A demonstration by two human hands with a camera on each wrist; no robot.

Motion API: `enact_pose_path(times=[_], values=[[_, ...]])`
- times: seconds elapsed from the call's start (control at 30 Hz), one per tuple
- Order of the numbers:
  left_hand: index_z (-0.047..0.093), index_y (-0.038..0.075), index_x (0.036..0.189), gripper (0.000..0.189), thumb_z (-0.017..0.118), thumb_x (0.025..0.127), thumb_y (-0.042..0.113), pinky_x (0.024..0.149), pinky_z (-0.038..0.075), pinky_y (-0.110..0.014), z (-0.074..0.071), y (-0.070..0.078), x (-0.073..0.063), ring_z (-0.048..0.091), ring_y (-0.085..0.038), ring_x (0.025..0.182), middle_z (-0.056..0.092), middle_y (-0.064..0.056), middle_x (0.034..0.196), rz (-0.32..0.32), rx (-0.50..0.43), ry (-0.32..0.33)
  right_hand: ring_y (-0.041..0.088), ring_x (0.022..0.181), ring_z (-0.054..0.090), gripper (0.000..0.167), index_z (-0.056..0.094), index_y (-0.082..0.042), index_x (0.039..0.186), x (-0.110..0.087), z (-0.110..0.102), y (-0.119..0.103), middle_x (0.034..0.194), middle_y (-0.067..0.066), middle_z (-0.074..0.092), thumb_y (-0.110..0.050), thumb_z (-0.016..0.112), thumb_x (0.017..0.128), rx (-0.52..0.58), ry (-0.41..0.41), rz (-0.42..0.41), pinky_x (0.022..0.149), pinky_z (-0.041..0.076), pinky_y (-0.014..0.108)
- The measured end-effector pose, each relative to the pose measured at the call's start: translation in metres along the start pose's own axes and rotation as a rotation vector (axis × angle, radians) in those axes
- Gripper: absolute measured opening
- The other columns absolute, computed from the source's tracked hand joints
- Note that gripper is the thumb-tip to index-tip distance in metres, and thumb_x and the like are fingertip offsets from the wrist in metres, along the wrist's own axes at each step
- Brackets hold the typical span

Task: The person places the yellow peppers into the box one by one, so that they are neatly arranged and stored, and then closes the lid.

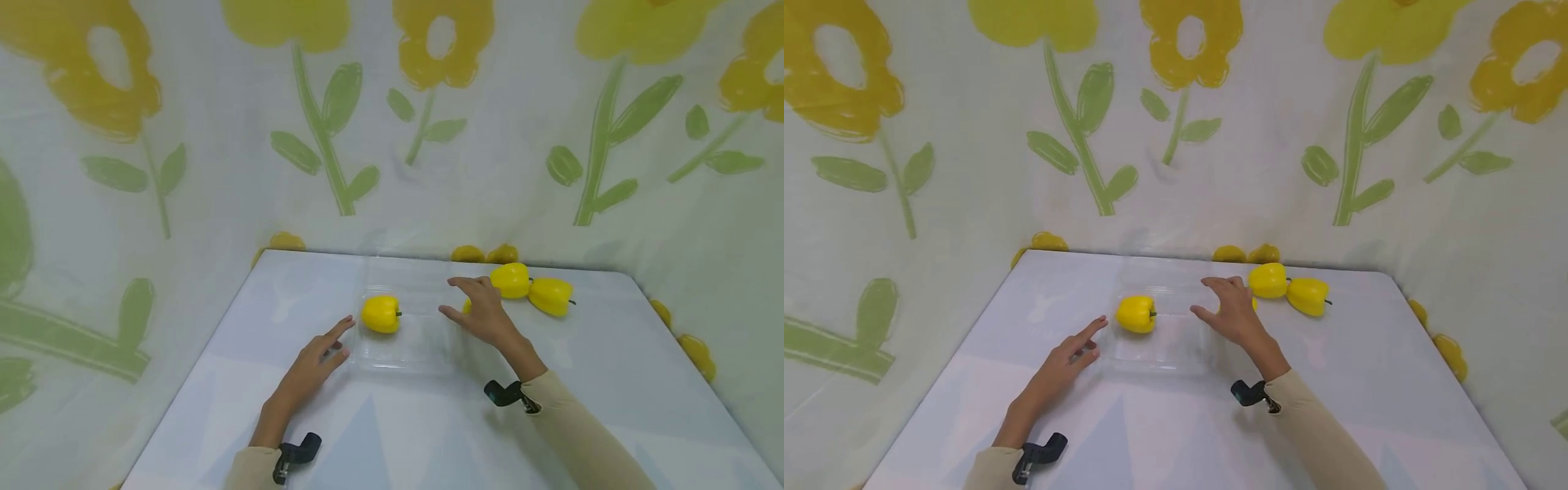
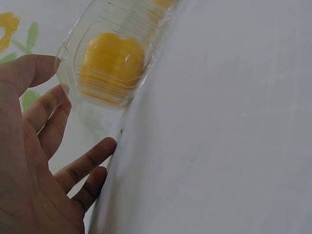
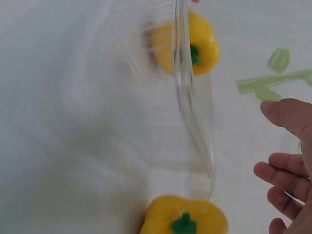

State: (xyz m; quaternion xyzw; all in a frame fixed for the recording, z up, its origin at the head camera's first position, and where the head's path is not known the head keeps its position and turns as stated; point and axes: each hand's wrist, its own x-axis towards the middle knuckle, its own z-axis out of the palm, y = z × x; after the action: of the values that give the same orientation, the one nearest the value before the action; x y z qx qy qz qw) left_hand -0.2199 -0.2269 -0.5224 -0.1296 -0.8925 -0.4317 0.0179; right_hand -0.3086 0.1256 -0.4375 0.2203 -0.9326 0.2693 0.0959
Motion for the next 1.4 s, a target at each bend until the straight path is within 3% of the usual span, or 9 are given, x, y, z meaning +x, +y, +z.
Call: enact_pose_path(times=[0.13, 0.4, 0.7, 0.9, 1.1, 1.17, 1.23, 1.33, 1.4], values=[[0.035, 0.038, 0.156, 0.058, 0.056, 0.102, 0.038, 0.101, 0.038, -0.057, 0.0, -0.003, 0.0, 0.052, -0.017, 0.117, 0.035, 0.021, 0.155, 0.009, 0.004, 0.0, 0.033, 0.115, 0.043, 0.056, 0.061, -0.005, 0.133, -0.005, -0.008, 0.011, 0.133, 0.014, 0.062, -0.035, 0.077, 0.088, -0.025, 0.039, 0.054, 0.09, 0.032, 0.05], [0.035, 0.037, 0.156, 0.057, 0.056, 0.103, 0.038, 0.101, 0.039, -0.055, 0.0, -0.004, 0.003, 0.052, -0.018, 0.118, 0.033, 0.022, 0.157, 0.026, -0.007, -0.005, 0.037, 0.12, 0.043, 0.057, 0.061, -0.001, 0.131, -0.017, -0.019, 0.029, 0.129, 0.017, 0.062, -0.039, 0.074, 0.09, -0.106, 0.097, 0.168, 0.096, 0.031, 0.059], [0.033, 0.038, 0.157, 0.059, 0.056, 0.103, 0.038, 0.101, 0.04, -0.055, -0.002, -0.003, 0.003, 0.052, -0.02, 0.118, 0.035, 0.018, 0.157, 0.033, 0.005, -0.008, 0.037, 0.097, 0.052, 0.058, 0.064, 0.005, 0.112, -0.028, -0.022, 0.042, 0.105, 0.019, 0.064, -0.05, 0.067, 0.092, -0.214, 0.18, 0.259, 0.088, 0.04, 0.053], [0.033, 0.039, 0.156, 0.058, 0.056, 0.103, 0.039, 0.101, 0.039, -0.057, -0.003, 0.0, 0.005, 0.053, -0.022, 0.119, 0.037, 0.016, 0.156, 0.019, 0.002, -0.02, 0.033, 0.078, 0.059, 0.075, 0.066, 0.007, 0.108, -0.027, -0.019, 0.043, 0.094, 0.021, 0.066, -0.065, 0.06, 0.09, -0.323, 0.105, 0.348, 0.069, 0.048, 0.043], [0.034, 0.037, 0.156, 0.058, 0.056, 0.103, 0.037, 0.101, 0.039, -0.056, -0.004, -0.002, 0.004, 0.053, -0.022, 0.119, 0.035, 0.017, 0.157, 0.026, -0.006, -0.018, 0.026, 0.061, 0.052, 0.08, 0.063, 0.004, 0.09, -0.016, -0.01, 0.037, 0.07, 0.013, 0.054, -0.075, 0.05, 0.089, -0.367, -0.002, 0.4, 0.051, 0.039, 0.035], [0.035, 0.035, 0.156, 0.058, 0.056, 0.103, 0.036, 0.101, 0.039, -0.056, -0.004, -0.002, 0.003, 0.053, -0.021, 0.118, 0.035, 0.017, 0.157, 0.028, -0.016, -0.019, 0.026, 0.058, 0.048, 0.076, 0.06, 0.002, 0.085, -0.013, -0.008, 0.036, 0.064, 0.01, 0.046, -0.073, 0.052, 0.089, -0.374, -0.021, 0.403, 0.052, 0.037, 0.036], [0.035, 0.035, 0.156, 0.058, 0.057, 0.103, 0.036, 0.101, 0.038, -0.056, -0.003, -0.002, 0.003, 0.053, -0.021, 0.118, 0.036, 0.017, 0.157, 0.025, -0.019, -0.017, 0.028, 0.063, 0.049, 0.072, 0.059, 0.003, 0.089, -0.011, -0.007, 0.037, 0.067, 0.01, 0.047, -0.069, 0.055, 0.09, -0.379, -0.034, 0.399, 0.058, 0.039, 0.038], [0.034, 0.035, 0.157, 0.059, 0.057, 0.103, 0.036, 0.101, 0.039, -0.055, -0.003, 0.0, 0.004, 0.053, -0.02, 0.117, 0.037, 0.016, 0.156, 0.018, -0.013, -0.02, 0.037, 0.082, 0.053, 0.068, 0.059, 0.008, 0.106, -0.01, -0.007, 0.038, 0.084, 0.018, 0.056, -0.059, 0.06, 0.092, -0.331, -0.057, 0.403, 0.076, 0.042, 0.048], [0.034, 0.036, 0.157, 0.059, 0.057, 0.102, 0.036, 0.101, 0.039, -0.056, -0.003, 0.0, 0.004, 0.053, -0.02, 0.117, 0.038, 0.015, 0.156, 0.014, 0.001, -0.017, 0.043, 0.098, 0.051, 0.068, 0.055, 0.01, 0.122, -0.01, -0.008, 0.039, 0.103, 0.023, 0.058, -0.051, 0.062, 0.093, -0.269, -0.086, 0.411, 0.089, 0.037, 0.056]])
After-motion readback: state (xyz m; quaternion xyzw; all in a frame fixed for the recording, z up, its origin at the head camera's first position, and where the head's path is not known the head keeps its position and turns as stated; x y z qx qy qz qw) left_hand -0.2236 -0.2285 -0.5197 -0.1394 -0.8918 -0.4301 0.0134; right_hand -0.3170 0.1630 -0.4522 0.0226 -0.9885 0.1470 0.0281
